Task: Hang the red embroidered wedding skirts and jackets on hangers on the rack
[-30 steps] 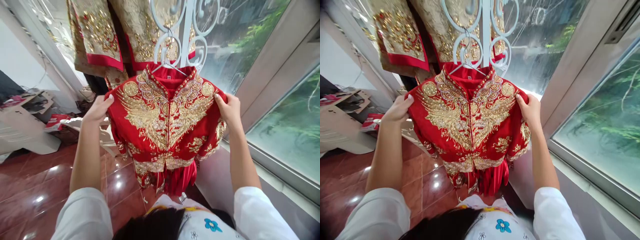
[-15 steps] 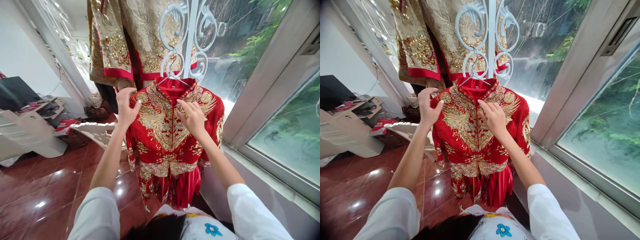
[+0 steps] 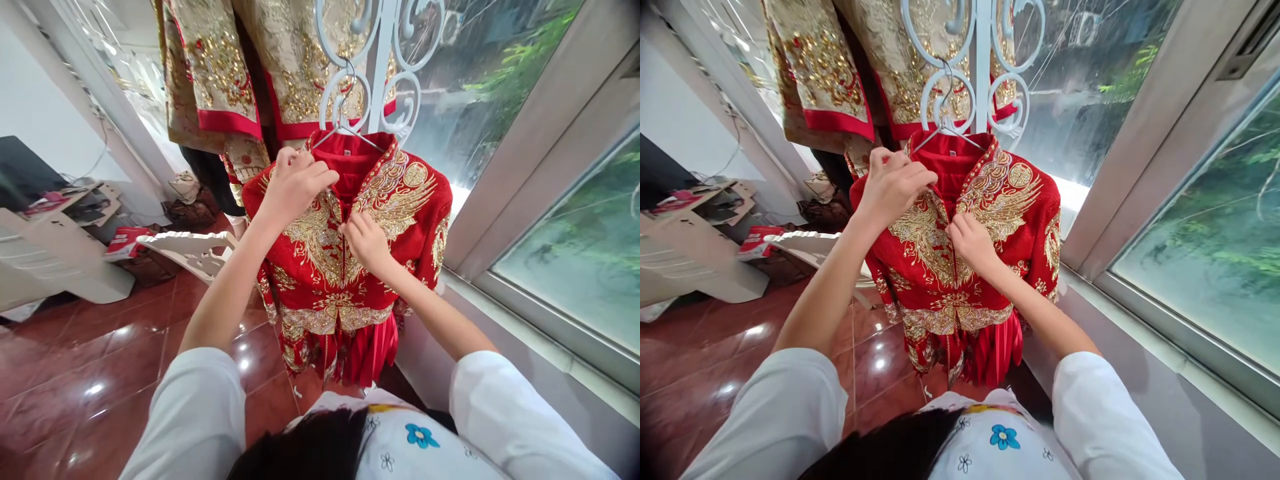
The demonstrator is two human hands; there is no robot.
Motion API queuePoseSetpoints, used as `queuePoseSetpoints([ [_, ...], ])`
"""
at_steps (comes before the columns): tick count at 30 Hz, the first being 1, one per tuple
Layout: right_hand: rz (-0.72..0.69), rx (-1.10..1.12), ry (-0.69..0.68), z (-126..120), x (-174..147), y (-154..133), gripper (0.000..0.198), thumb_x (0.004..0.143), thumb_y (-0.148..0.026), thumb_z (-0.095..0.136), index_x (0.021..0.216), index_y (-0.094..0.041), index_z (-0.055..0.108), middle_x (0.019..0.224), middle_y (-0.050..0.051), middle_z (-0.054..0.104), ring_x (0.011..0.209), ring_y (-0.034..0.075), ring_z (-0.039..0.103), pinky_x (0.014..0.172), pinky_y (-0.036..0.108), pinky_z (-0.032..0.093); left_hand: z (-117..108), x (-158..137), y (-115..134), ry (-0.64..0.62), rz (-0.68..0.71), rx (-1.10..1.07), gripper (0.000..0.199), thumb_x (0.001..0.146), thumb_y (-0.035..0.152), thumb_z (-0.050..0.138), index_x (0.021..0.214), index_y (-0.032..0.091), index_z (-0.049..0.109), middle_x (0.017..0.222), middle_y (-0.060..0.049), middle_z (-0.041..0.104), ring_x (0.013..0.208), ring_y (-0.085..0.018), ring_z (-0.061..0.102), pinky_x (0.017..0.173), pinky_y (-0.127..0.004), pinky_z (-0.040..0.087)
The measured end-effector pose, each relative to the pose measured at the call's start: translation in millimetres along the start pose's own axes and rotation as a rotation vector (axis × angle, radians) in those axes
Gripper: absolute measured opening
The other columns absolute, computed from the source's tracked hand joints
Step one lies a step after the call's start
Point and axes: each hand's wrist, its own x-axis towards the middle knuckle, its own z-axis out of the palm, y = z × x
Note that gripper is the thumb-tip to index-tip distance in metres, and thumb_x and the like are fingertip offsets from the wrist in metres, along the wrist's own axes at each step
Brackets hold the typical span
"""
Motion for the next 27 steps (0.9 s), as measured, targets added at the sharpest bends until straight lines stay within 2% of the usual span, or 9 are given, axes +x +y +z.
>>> queuePoseSetpoints([
  [6, -0.126, 0.111, -0.503, 54.4, -149.2, -65.4, 0.020, 0.089, -0.008, 0.041, 0.083, -0.013, 0.059, 0.080, 0.009, 0.058, 0.077, 0.019, 0.048, 0.065, 0.031, 0.042, -7.2, -18.8, -14.7, 0.095, -0.126, -0.060, 0.026, 0.089, 0.040, 0.043, 0.096, 0.025, 0.063, 0.100, -0.002, 0.061, 0.111, -0.023, 0.048, 0.107, -0.046, 0.026],
  [12, 0.003, 0.092, -0.585, 77.3, -247.2, -108.7, 0.015, 0.080, -0.002, 0.051, 0.075, -0.014, 0.059, 0.079, 0.008, 0.062, 0.075, 0.020, 0.055, 0.057, 0.030, 0.046, -39.8, -12.9, -48.4, 0.404, -0.121, -0.125, 0.049, 0.086, 0.059, 0.034, 0.084, 0.021, 0.064, 0.096, -0.004, 0.064, 0.101, -0.018, 0.055, 0.099, -0.039, 0.037],
  [14, 0.084, 0.062, -0.569, 64.2, -254.3, -100.5, 0.017, 0.080, -0.002, 0.051, 0.070, -0.015, 0.058, 0.073, 0.008, 0.061, 0.072, 0.021, 0.056, 0.053, 0.029, 0.045, -56.2, -14.3, -61.0, 0.346, -0.123, -0.198, 0.047, 0.080, 0.062, 0.039, 0.087, 0.023, 0.064, 0.104, -0.002, 0.066, 0.108, -0.019, 0.056, 0.102, -0.039, 0.037],
  [17, 0.198, 0.036, -0.480, 28.4, -229.8, -76.6, 0.016, 0.085, -0.012, 0.050, 0.073, -0.016, 0.059, 0.073, 0.008, 0.061, 0.070, 0.020, 0.057, 0.054, 0.030, 0.048, -67.7, -31.3, -59.6, 0.151, -0.180, -0.459, 0.039, 0.081, 0.052, 0.041, 0.087, 0.022, 0.066, 0.119, 0.001, 0.064, 0.118, -0.022, 0.052, 0.105, -0.042, 0.037],
  [19, 0.292, 0.053, -0.283, 1.1, -187.3, -59.5, 0.017, 0.089, -0.025, 0.048, 0.097, -0.017, 0.061, 0.094, 0.012, 0.063, 0.087, 0.022, 0.058, 0.073, 0.034, 0.052, -55.9, -49.7, -40.0, 0.139, -0.232, -0.522, 0.044, 0.084, 0.049, 0.036, 0.093, 0.020, 0.067, 0.125, -0.003, 0.061, 0.120, -0.024, 0.051, 0.106, -0.046, 0.037],
  [21, 0.405, 0.021, 0.020, -18.9, -131.5, -43.4, 0.043, 0.087, -0.034, 0.051, 0.128, -0.019, 0.047, 0.119, 0.016, 0.055, 0.115, 0.027, 0.049, 0.097, 0.045, 0.044, -26.8, -69.2, -10.4, 0.212, -0.302, -0.330, 0.050, 0.084, 0.052, 0.039, 0.116, 0.020, 0.061, 0.136, -0.007, 0.051, 0.129, -0.027, 0.042, 0.112, -0.048, 0.027],
  [23, 0.529, -0.043, 0.183, -24.9, -76.9, -28.0, 0.076, 0.081, -0.048, 0.056, 0.142, -0.016, 0.027, 0.141, 0.023, 0.033, 0.135, 0.036, 0.025, 0.105, 0.058, 0.030, 10.8, -86.9, 17.5, 0.275, -0.452, -0.096, 0.082, 0.071, 0.053, 0.061, 0.141, 0.020, 0.035, 0.153, -0.011, 0.024, 0.141, -0.033, 0.018, 0.115, -0.053, 0.017],
  [25, 0.642, -0.057, 0.191, -18.5, -38.3, -12.6, 0.089, 0.077, -0.053, 0.057, 0.146, -0.014, 0.015, 0.149, 0.025, 0.013, 0.140, 0.042, 0.004, 0.101, 0.071, 0.019, 41.7, -101.3, 30.7, 0.330, -0.579, 0.065, 0.094, 0.069, 0.047, 0.066, 0.146, 0.016, 0.023, 0.155, -0.016, 0.014, 0.142, -0.038, 0.009, 0.114, -0.059, 0.011],
  [27, 0.721, -0.049, 0.171, -8.9, -22.4, 3.0, 0.088, 0.079, -0.050, 0.056, 0.148, -0.016, 0.012, 0.151, 0.025, 0.003, 0.140, 0.045, -0.005, 0.095, 0.077, 0.013, 52.0, -111.9, 24.0, 0.346, -0.614, 0.121, 0.078, 0.077, 0.035, 0.058, 0.146, 0.016, 0.026, 0.152, -0.016, 0.025, 0.140, -0.036, 0.019, 0.113, -0.057, 0.016],
])
